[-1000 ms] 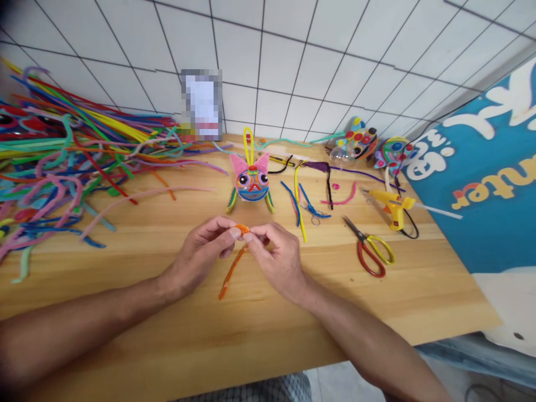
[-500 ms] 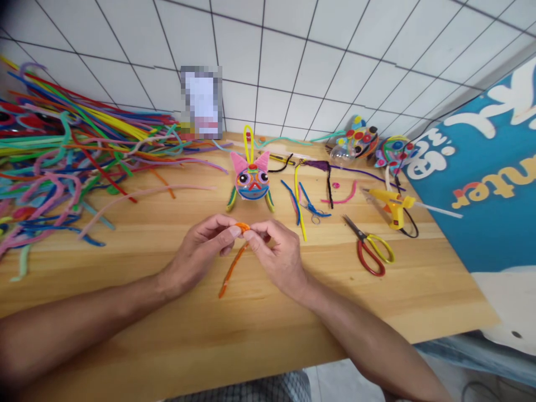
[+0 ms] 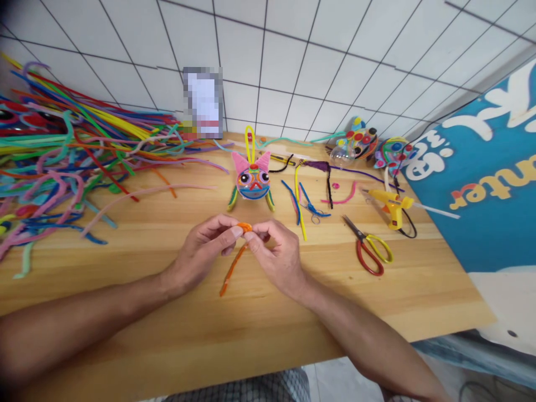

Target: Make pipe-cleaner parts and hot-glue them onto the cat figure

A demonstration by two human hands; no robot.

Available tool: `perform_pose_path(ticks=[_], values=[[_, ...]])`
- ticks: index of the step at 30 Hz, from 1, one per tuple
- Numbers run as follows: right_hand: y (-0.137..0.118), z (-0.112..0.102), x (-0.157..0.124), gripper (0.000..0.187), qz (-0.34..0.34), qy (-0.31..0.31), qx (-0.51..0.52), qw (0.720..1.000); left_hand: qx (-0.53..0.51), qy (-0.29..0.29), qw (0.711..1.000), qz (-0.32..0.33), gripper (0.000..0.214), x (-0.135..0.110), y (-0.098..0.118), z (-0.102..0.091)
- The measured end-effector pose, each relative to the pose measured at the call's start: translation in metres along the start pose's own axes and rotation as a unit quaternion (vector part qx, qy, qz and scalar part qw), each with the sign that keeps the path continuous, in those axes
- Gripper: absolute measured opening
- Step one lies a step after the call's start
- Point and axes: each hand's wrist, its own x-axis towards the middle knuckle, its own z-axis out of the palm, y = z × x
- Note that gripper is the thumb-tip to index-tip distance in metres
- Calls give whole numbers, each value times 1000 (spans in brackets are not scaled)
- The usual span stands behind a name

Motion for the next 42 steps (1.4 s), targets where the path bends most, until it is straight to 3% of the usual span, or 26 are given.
perform_pose_path(ticks=[19, 42], values=[[3, -4, 6, 18, -65, -14, -63, 996, 99, -37, 993, 60, 22, 2, 1, -8], [6, -6, 6, 18, -103, -22, -93, 990, 99, -51, 991, 67, 27, 6, -4, -11]])
